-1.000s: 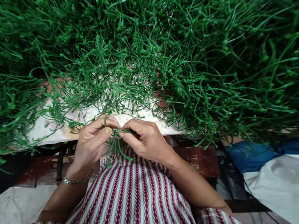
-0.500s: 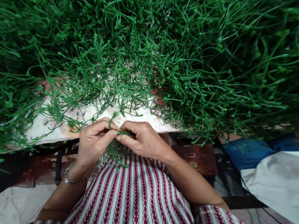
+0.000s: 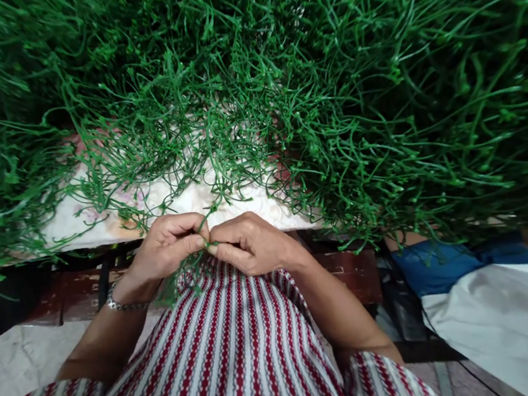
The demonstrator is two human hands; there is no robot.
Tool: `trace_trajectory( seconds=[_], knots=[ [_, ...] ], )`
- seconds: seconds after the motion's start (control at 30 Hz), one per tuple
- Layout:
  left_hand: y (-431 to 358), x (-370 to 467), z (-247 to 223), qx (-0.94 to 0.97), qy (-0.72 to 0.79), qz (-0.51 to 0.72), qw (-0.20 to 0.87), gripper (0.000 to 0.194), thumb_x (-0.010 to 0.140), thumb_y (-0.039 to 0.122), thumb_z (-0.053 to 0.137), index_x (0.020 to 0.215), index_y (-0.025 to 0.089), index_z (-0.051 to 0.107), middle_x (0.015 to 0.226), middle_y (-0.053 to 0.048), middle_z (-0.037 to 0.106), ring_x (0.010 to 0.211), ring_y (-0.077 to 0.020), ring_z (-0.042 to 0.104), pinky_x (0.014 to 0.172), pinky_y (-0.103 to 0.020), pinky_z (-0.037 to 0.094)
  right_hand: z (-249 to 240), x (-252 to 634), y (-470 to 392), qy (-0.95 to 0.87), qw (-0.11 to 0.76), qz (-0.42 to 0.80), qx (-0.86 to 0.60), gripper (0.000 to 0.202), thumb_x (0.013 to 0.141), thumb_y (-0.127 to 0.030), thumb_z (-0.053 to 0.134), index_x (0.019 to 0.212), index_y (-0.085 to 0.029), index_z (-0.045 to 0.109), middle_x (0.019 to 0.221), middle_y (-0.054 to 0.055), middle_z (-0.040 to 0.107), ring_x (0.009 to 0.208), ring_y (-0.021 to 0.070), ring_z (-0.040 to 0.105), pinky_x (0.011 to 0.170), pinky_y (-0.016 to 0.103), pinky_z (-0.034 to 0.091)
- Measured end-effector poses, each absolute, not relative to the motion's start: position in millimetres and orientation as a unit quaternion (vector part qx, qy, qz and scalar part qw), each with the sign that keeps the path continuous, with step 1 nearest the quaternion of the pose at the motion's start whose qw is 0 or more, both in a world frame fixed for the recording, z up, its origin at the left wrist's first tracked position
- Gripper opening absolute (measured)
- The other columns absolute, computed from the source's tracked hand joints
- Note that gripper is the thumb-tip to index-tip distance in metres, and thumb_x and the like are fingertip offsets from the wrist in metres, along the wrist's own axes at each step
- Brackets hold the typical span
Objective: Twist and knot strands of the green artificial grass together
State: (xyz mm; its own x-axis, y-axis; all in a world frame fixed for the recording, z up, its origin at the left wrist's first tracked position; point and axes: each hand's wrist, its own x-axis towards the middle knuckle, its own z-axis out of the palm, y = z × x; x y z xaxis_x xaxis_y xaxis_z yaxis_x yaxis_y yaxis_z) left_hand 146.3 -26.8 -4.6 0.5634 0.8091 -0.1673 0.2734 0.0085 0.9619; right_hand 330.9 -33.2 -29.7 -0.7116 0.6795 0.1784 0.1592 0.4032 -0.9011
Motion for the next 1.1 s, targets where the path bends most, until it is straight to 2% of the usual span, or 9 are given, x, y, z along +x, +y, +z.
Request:
trace_trajectory(
  seconds=[0.13,0.27,0.37,0.47,0.57,0.63,0.83,0.97,1.1],
  knots=[
    [-29.2,147.6,-10.9,0.589,0.394,0.279,0.648,0.018,0.075,0.022,0.055,0.060,0.014,0.050,0.055,0.003,0.040,0.053,-0.0083,0.033,0.050,-0.023,0.024,-33.6,327.5,-33.9,-0.702,0.304,0.603,-0.228,0.033,0.086,-0.030,0.044,0.057,-0.015,0.040,0.051,-0.005,0.030,0.046,0.0043,0.027,0.045,0.020,0.022],
    [-28.6,150.8,-14.1,0.528,0.372,0.390,0.656,0.015,0.076,0.023,0.057,0.065,0.014,0.052,0.058,0.002,0.046,0.054,-0.0092,0.039,0.052,-0.023,0.030,-35.3,321.5,-40.0,-0.661,0.329,0.650,-0.181,0.032,0.087,-0.033,0.044,0.063,-0.013,0.051,0.053,-0.003,0.043,0.046,0.0050,0.036,0.046,0.019,0.028],
    [-28.0,151.6,-13.6,0.571,0.394,0.374,0.616,0.012,0.077,0.022,0.057,0.068,0.015,0.054,0.062,0.001,0.049,0.059,-0.0100,0.043,0.056,-0.023,0.033,-31.9,328.5,-38.2,-0.634,0.410,0.596,-0.273,0.032,0.088,-0.033,0.044,0.065,-0.014,0.052,0.055,-0.002,0.045,0.048,0.0057,0.039,0.047,0.019,0.031],
    [-27.6,150.5,-13.2,0.604,0.434,0.357,0.565,0.012,0.078,0.022,0.055,0.068,0.015,0.053,0.062,0.002,0.047,0.058,-0.0092,0.041,0.054,-0.022,0.032,-21.1,343.6,-34.2,-0.654,0.428,0.505,-0.367,0.030,0.088,-0.031,0.045,0.064,-0.014,0.051,0.060,0.000,0.048,0.054,0.0078,0.045,0.052,0.021,0.036],
    [-27.3,149.9,-13.5,0.639,0.453,0.363,0.504,0.010,0.078,0.018,0.053,0.069,0.015,0.051,0.062,0.003,0.045,0.058,-0.0088,0.040,0.054,-0.021,0.031,-6.6,353.4,-35.3,-0.633,0.483,0.439,-0.416,0.019,0.089,-0.026,0.043,0.078,-0.016,0.055,0.070,0.001,0.054,0.058,0.0091,0.051,0.054,0.022,0.040],
    [-28.1,151.5,-13.5,0.677,0.457,0.354,0.457,0.011,0.078,0.015,0.052,0.067,0.016,0.050,0.061,0.003,0.043,0.057,-0.0085,0.039,0.054,-0.021,0.031,0.4,351.8,-38.3,-0.612,0.517,0.403,-0.441,0.013,0.090,-0.022,0.043,0.088,-0.018,0.055,0.066,-0.002,0.052,0.050,0.0071,0.048,0.049,0.020,0.038],
    [-32.9,161.6,-12.4,0.709,0.492,0.361,0.354,0.013,0.079,0.018,0.053,0.066,0.016,0.050,0.058,0.004,0.043,0.054,-0.0077,0.039,0.054,-0.021,0.031,-10.1,323.9,-39.2,-0.697,0.392,0.382,-0.464,0.016,0.083,-0.029,0.055,0.090,-0.015,0.058,0.075,0.000,0.056,0.064,0.0084,0.050,0.060,0.020,0.038],
    [-33.0,162.7,-15.7,0.674,0.476,0.394,0.403,0.013,0.079,0.017,0.053,0.066,0.016,0.053,0.061,0.002,0.047,0.058,-0.0093,0.043,0.056,-0.022,0.033,-27.5,317.2,-36.0,-0.679,0.330,0.484,-0.443,0.026,0.079,-0.038,0.059,0.072,-0.014,0.051,0.061,-0.004,0.043,0.057,0.0067,0.039,0.052,0.018,0.030],
    [-32.3,160.9,-18.7,0.582,0.440,0.422,0.537,0.012,0.075,0.019,0.058,0.063,0.016,0.058,0.059,0.002,0.050,0.057,-0.0100,0.043,0.055,-0.022,0.032,-31.8,319.0,-36.0,-0.667,0.354,0.528,-0.388,0.025,0.084,-0.033,0.054,0.069,-0.013,0.049,0.061,-0.004,0.039,0.056,0.0057,0.036,0.053,0.018,0.029]
  ],
)
